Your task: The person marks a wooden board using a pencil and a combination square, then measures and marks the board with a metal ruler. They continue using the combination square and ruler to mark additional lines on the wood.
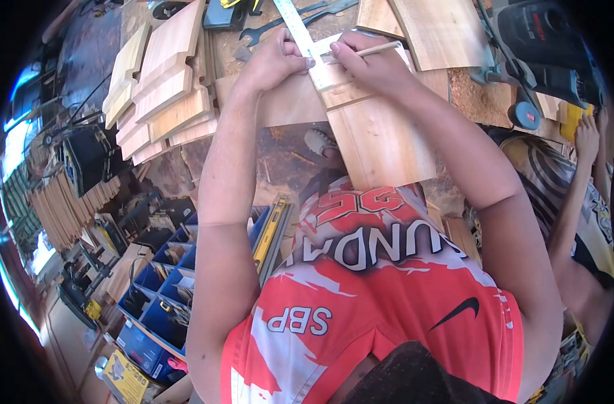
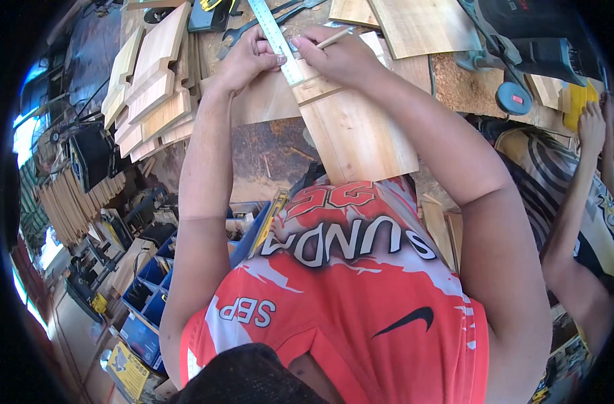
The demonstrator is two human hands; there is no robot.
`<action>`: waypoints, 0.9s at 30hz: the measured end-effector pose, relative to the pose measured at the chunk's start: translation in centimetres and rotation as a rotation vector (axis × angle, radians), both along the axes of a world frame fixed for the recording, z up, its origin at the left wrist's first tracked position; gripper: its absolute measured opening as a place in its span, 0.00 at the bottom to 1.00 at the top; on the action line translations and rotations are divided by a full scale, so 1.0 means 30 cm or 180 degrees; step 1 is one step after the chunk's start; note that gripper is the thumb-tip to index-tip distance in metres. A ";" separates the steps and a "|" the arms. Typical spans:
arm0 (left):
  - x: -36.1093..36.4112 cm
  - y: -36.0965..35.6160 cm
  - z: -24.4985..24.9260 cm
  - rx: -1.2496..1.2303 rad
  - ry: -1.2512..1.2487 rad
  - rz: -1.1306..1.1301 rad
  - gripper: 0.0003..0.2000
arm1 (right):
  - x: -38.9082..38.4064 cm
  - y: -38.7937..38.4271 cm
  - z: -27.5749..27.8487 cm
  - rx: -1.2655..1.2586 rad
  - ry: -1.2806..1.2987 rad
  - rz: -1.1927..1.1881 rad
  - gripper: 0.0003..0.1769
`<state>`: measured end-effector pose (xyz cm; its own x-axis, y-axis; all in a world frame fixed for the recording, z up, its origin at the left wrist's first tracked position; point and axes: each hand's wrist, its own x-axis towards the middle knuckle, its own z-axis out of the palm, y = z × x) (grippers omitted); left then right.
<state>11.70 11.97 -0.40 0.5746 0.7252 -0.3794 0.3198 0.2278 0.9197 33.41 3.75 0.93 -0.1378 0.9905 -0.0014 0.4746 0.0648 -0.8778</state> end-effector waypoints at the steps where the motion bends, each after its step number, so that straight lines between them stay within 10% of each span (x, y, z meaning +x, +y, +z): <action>1: 0.000 0.000 0.000 0.0000 -0.0005 -0.0006 0.22 | 0.000 0.003 -0.005 0.0000 -0.0005 -0.0006 0.25; 27: -0.004 0.008 -0.001 0.0119 0.0171 -0.0220 0.19 | -0.021 0.011 -0.024 0.0075 -0.0057 -0.0042 0.22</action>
<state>11.58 12.21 -0.42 0.6034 0.6987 -0.3845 0.3826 0.1694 0.9083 32.78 4.10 0.22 -0.1248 0.9920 0.0196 0.4912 0.0789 -0.8674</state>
